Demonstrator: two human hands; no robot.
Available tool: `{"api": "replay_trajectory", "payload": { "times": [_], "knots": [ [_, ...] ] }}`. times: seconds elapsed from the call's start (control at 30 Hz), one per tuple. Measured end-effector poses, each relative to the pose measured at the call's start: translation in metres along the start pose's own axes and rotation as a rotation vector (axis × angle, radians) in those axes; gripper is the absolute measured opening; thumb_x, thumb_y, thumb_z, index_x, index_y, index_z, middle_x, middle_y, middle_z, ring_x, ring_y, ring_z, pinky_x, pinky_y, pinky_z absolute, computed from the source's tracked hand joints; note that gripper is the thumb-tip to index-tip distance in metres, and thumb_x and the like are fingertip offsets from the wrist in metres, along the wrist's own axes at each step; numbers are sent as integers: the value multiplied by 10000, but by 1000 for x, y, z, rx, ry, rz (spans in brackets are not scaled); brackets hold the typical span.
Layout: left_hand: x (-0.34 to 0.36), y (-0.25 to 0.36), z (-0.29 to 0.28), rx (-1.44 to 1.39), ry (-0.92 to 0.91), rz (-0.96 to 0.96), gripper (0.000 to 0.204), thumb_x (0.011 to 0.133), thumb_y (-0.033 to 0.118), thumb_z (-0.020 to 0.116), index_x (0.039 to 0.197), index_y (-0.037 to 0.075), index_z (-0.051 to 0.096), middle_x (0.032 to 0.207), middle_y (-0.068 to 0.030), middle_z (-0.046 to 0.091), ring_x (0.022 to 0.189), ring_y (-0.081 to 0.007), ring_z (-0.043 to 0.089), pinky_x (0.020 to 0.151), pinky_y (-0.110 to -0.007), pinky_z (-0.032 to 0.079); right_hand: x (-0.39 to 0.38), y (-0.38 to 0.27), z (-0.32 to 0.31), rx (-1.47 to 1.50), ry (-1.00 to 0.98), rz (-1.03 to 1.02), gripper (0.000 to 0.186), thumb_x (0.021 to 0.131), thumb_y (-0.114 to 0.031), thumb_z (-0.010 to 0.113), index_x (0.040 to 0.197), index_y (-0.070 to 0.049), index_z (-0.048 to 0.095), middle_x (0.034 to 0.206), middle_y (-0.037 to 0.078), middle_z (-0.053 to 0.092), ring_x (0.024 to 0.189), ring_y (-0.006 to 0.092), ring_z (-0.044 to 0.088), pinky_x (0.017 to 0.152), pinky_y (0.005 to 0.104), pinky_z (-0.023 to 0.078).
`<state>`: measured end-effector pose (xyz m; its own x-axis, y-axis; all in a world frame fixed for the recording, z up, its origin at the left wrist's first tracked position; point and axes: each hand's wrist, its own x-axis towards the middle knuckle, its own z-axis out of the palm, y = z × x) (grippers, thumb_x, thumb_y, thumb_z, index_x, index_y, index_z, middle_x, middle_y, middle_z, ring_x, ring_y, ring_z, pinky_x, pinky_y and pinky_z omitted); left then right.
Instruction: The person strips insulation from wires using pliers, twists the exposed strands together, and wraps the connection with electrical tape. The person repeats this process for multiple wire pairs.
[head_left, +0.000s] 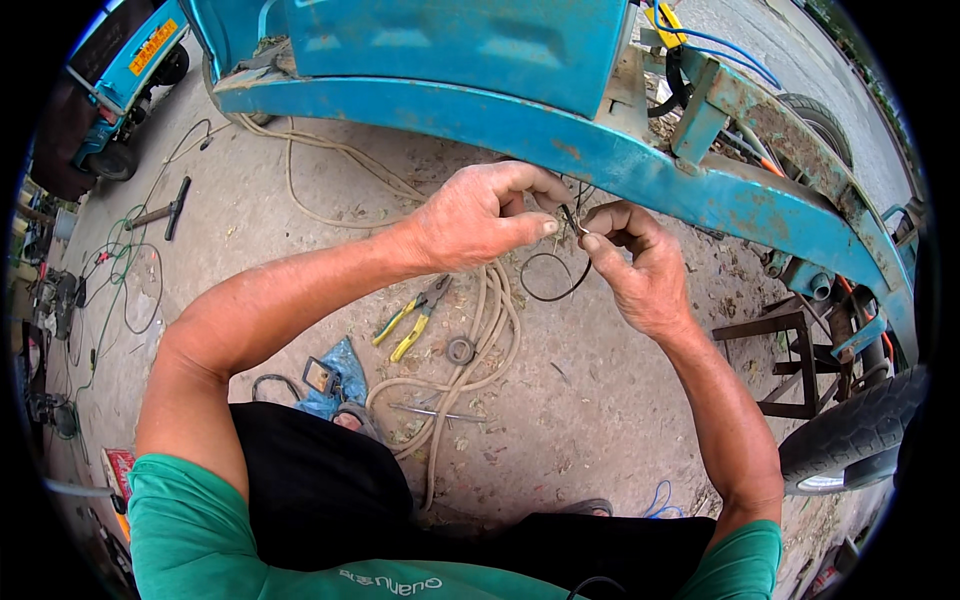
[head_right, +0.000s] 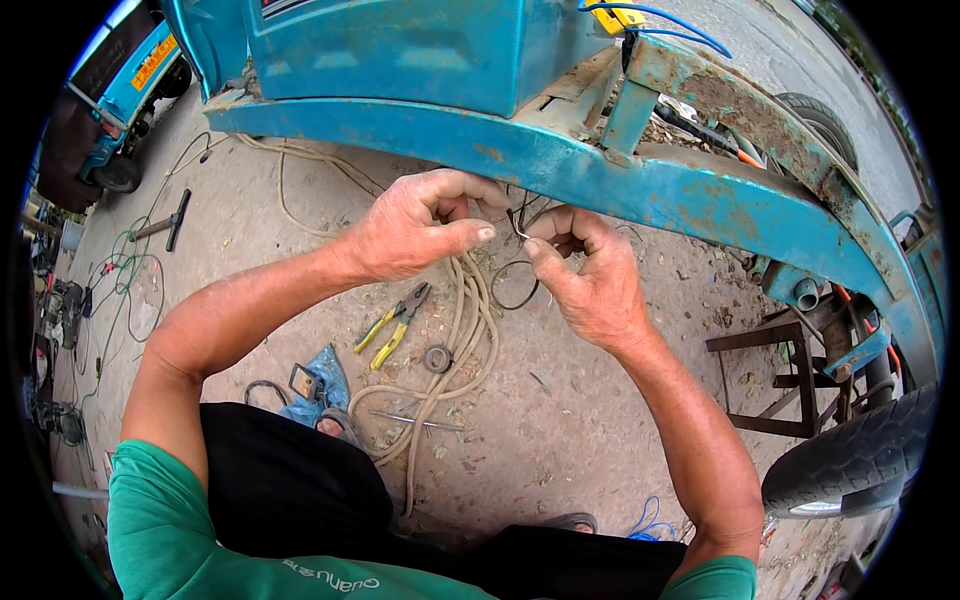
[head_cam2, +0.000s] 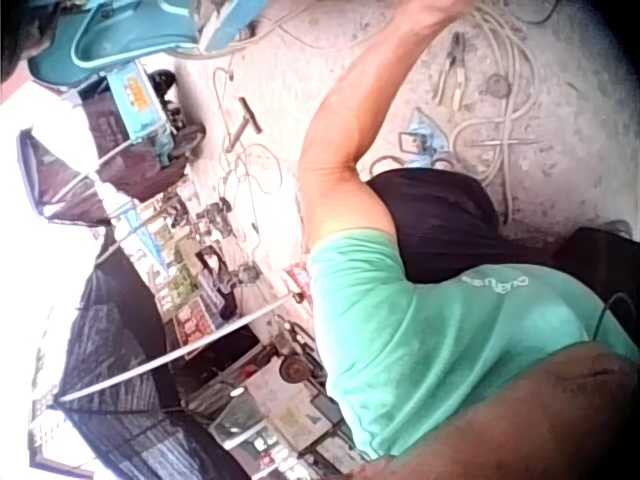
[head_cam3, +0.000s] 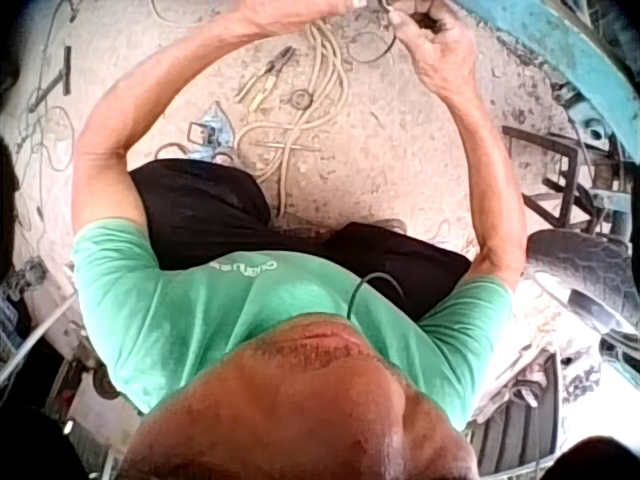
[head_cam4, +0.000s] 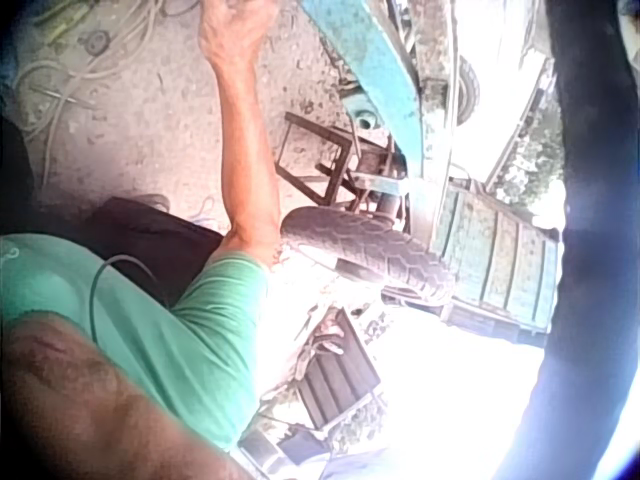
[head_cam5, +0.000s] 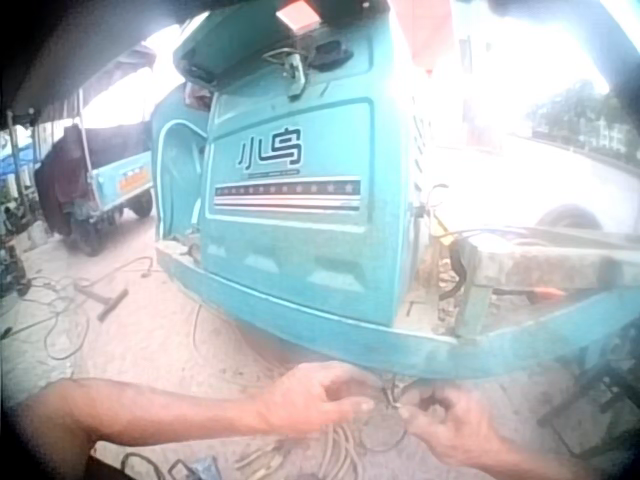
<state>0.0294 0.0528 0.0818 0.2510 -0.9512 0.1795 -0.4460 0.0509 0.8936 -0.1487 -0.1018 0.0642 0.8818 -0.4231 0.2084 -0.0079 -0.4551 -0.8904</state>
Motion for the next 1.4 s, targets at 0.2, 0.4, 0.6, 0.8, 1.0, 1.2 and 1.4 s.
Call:
{"api": "replay_trajectory", "payload": {
  "times": [0.2, 0.4, 0.6, 0.8, 1.0, 1.2, 1.4],
  "knots": [
    [5, 5, 4, -51, -4, -49, 337, 891, 230, 704, 1128, -7, 661, 671, 23, 546, 608, -52, 458, 545, -257, 372, 0, 2, 0, 28, 3, -5, 240, 872, -203, 690, 975, 10, 650, 873, 73, 656, 781, 157, 594, 753, 344, 496],
    [3, 6, 6, -39, -20, 31, 327, 872, 231, 717, 1126, 30, 668, 740, 9, 581, 673, -57, 500, 592, -249, 423, 0, 0, -1, -42, 28, -89, 185, 847, -143, 719, 968, -12, 669, 885, 73, 668, 780, 157, 593, 741, 333, 493],
    [2, 10, 7, -25, -41, 34, 289, 874, 214, 715, 1105, 46, 677, 778, 5, 603, 703, -58, 520, 614, -244, 439, -1, -5, 0, -103, 42, -140, 168, 835, -107, 718, 962, -8, 667, 874, 76, 664, 767, 158, 599, 733, 331, 499],
    [3, 18, 11, -63, -7, -73, 202, 894, 185, 692, 1002, 16, 663, 782, -2, 610, 703, -62, 529, 608, -258, 448, -1, -11, 2, -106, 30, -98, 167, 837, -107, 710, 953, 2, 661, 868, 83, 662, 779, 162, 607, 720, 330, 504],
    [4, 9, 15, 50, 52, 36, 264, 902, 250, 650, 961, -7, 638, 747, -18, 612, 650, -90, 543, 581, -272, 451, -2, -9, 13, 38, -24, 50, 183, 884, -137, 680, 963, 23, 638, 872, 83, 661, 795, 148, 642, 717, 319, 527],
    [-1, 12, 16, -188, 28, -147, 278, 896, 249, 659, 976, -15, 627, 743, -31, 606, 622, -83, 536, 550, -261, 427, -4, -10, 19, 348, -54, 195, 156, 932, -133, 636, 997, 5, 602, 853, 46, 648, 769, 110, 636, 668, 263, 514],
    [1, 7, 15, -357, 39, -251, 253, 909, 232, 666, 978, -6, 617, 734, -24, 591, 610, -91, 527, 567, -250, 422, 1, -11, 13, 253, -81, 234, 137, 902, -109, 667, 991, -18, 615, 823, 1, 605, 700, 59, 537, 625, 232, 462]
  ]
}}
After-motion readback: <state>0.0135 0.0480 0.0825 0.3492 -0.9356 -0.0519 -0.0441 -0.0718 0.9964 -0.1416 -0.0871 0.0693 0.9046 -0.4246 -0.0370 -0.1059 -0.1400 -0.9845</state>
